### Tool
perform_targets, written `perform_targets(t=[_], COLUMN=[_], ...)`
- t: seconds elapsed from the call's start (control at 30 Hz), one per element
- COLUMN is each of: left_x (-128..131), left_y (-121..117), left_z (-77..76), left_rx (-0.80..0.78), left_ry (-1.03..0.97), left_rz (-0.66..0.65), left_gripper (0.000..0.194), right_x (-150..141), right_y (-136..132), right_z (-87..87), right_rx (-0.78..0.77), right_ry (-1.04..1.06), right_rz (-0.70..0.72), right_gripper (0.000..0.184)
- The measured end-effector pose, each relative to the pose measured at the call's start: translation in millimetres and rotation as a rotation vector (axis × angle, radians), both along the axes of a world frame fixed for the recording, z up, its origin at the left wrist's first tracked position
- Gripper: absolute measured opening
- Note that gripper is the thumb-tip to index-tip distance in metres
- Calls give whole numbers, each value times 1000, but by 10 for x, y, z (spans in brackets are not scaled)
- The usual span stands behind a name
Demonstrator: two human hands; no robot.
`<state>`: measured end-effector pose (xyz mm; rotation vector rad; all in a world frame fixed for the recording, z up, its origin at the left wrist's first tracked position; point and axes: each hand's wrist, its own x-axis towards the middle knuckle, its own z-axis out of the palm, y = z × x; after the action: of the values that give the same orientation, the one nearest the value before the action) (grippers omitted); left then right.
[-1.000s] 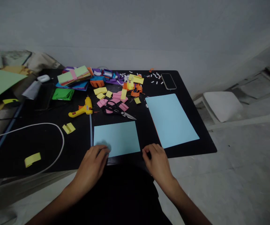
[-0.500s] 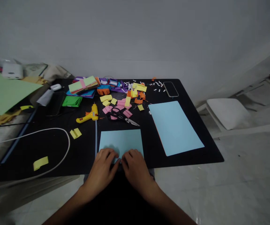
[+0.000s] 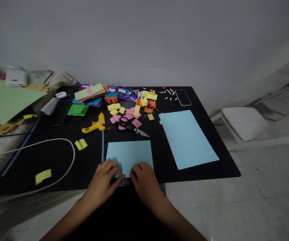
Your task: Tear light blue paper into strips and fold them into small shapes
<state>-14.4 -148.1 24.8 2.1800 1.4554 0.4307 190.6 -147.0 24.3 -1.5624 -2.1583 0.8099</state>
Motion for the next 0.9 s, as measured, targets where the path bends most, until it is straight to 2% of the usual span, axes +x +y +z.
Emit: perform_targets(t=[0.37,0.63,0.9], left_x=[-285,-539,-743], left_y=[-28,-60,-56], left_z=[43,21,41], left_rx=[-27,20,42], left_ry=[37,77,59], left_rz=[63,124,95], left_gripper=[11,11,12], right_x=[10,12,30], right_y=[4,13,-1], right_z=[36,42,60], right_rx=[-37,-27,-31], right_ry=[19,34,26], right_rz=[5,11,0], right_gripper=[14,16,17])
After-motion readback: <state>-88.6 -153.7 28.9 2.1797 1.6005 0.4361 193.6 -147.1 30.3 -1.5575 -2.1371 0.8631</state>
